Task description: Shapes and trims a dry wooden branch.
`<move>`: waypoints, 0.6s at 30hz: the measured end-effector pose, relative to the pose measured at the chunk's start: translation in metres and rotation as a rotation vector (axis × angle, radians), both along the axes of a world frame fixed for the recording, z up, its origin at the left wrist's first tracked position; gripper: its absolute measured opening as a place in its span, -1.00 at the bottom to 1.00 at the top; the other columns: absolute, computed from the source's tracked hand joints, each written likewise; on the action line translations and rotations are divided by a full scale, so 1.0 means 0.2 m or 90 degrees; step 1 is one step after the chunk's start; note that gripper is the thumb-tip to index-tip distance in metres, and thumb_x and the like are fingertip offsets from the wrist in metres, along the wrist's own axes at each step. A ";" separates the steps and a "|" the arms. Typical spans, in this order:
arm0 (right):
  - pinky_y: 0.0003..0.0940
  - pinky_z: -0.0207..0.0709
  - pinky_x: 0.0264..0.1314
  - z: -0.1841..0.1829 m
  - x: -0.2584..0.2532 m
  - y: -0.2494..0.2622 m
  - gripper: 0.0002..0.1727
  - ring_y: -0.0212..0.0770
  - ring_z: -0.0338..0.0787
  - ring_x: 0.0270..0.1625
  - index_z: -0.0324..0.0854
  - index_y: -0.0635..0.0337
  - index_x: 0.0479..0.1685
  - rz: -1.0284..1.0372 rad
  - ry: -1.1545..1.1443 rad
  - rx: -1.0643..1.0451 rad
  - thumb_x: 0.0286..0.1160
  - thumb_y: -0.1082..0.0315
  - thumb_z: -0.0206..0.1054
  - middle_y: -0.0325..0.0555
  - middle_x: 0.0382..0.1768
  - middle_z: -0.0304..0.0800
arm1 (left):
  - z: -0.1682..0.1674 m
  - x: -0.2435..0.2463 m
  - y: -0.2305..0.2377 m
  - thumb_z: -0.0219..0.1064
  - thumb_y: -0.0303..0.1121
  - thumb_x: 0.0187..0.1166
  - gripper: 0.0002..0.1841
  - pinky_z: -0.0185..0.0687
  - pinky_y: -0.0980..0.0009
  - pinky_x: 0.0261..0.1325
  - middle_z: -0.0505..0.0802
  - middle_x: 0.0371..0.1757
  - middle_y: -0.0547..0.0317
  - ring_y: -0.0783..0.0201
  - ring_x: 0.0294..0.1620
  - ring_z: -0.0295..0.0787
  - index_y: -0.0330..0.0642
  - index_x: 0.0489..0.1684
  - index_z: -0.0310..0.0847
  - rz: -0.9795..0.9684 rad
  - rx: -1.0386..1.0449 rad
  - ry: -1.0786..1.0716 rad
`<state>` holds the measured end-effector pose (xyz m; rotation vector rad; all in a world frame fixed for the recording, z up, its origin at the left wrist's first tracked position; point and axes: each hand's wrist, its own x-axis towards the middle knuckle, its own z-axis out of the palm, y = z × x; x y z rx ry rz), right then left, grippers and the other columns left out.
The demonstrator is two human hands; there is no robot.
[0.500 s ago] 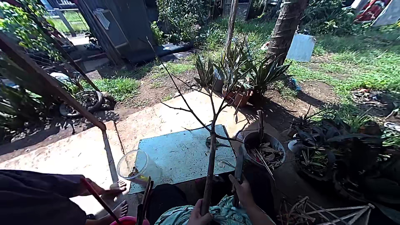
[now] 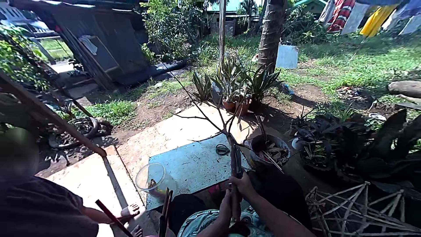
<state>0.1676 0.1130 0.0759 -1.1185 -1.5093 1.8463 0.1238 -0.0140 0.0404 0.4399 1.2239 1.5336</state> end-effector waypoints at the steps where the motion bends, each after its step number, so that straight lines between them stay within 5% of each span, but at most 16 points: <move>1: -0.10 0.72 0.06 -0.01 -0.01 -0.01 -0.13 -0.06 0.80 -0.06 0.21 0.32 0.65 0.000 -0.008 0.003 0.27 0.47 0.57 0.22 0.05 0.71 | -0.11 -0.05 -0.02 -0.54 -0.05 0.87 -0.33 0.68 0.40 -0.33 0.73 -0.49 0.22 0.38 -0.50 0.68 -0.24 -0.11 0.56 -0.046 -0.032 0.100; 2: -0.09 0.71 0.05 -0.01 -0.02 -0.02 -0.12 -0.04 0.79 -0.05 0.19 0.30 0.67 -0.001 -0.013 0.003 0.27 0.50 0.56 0.23 0.07 0.70 | -0.20 -0.11 -0.05 -0.43 -0.13 0.92 -0.37 0.69 0.31 -0.16 0.78 -0.38 0.09 0.29 -0.35 0.73 -0.29 -0.09 0.62 -0.122 -0.111 0.236; 4: -0.07 0.71 0.01 0.00 -0.04 -0.03 -0.11 -0.02 0.78 -0.06 0.16 0.26 0.68 0.001 -0.028 0.006 0.28 0.52 0.54 0.24 0.08 0.68 | -0.28 -0.19 -0.06 -0.05 -0.04 0.86 -0.47 0.48 -0.15 0.44 0.80 0.19 -0.22 -0.07 0.27 0.73 -0.33 0.32 0.62 -0.406 -0.327 0.473; 7: -0.03 0.72 0.01 0.04 -0.05 0.00 -0.10 0.00 0.79 -0.05 0.11 0.24 0.70 0.023 -0.068 0.025 0.32 0.48 0.55 0.25 0.10 0.67 | -0.09 -0.10 -0.03 0.14 0.03 0.78 -0.44 -0.09 -0.52 0.64 0.69 0.46 -0.27 -0.27 0.60 0.48 -0.27 0.47 0.56 -0.611 -0.412 0.613; 10: -0.02 0.70 0.10 0.04 -0.05 0.05 -0.09 0.02 0.78 0.03 0.12 0.27 0.70 0.044 -0.099 0.066 0.31 0.46 0.56 0.27 0.15 0.67 | 0.01 -0.04 -0.03 0.07 -0.07 0.84 -0.46 -0.30 -0.50 0.72 0.54 0.63 -0.30 -0.38 0.77 0.17 -0.31 0.56 0.50 -0.589 -0.420 0.626; 12: -0.03 0.70 0.11 0.05 -0.05 0.06 -0.09 0.02 0.77 0.07 0.10 0.25 0.71 0.049 -0.101 0.071 0.32 0.47 0.55 0.27 0.19 0.65 | -0.15 -0.05 0.01 0.12 -0.04 0.79 -0.36 -0.63 -0.53 0.73 0.06 0.91 -0.14 -0.43 0.89 -0.39 -0.09 0.82 0.21 -0.528 -0.420 0.670; 14: -0.02 0.69 0.15 0.05 -0.05 0.05 -0.09 0.04 0.76 0.11 0.09 0.26 0.72 0.049 -0.102 0.072 0.32 0.48 0.54 0.28 0.23 0.64 | -0.37 -0.08 0.04 0.28 0.16 0.60 -0.15 -0.69 -0.65 0.62 -0.25 0.95 -0.03 -0.43 0.88 -0.62 0.09 0.90 0.06 -0.448 -0.420 0.747; 16: -0.02 0.68 0.15 0.04 -0.05 0.04 -0.08 0.03 0.76 0.11 0.07 0.26 0.72 0.048 -0.099 0.073 0.32 0.48 0.54 0.28 0.22 0.64 | -0.38 -0.10 0.04 0.33 0.29 0.49 -0.03 -0.62 -0.70 0.59 -0.20 0.94 -0.13 -0.48 0.88 -0.53 0.07 0.90 0.05 -0.444 -0.464 0.754; 18: -0.03 0.68 0.14 0.01 -0.04 0.01 -0.07 0.03 0.76 0.08 0.06 0.27 0.72 0.047 -0.096 0.073 0.31 0.50 0.53 0.28 0.18 0.65 | -0.19 -0.05 -0.02 0.33 0.16 0.59 -0.24 -0.41 -0.62 0.67 0.39 0.74 -0.29 -0.44 0.81 0.04 -0.20 0.66 0.42 -0.480 -0.482 0.708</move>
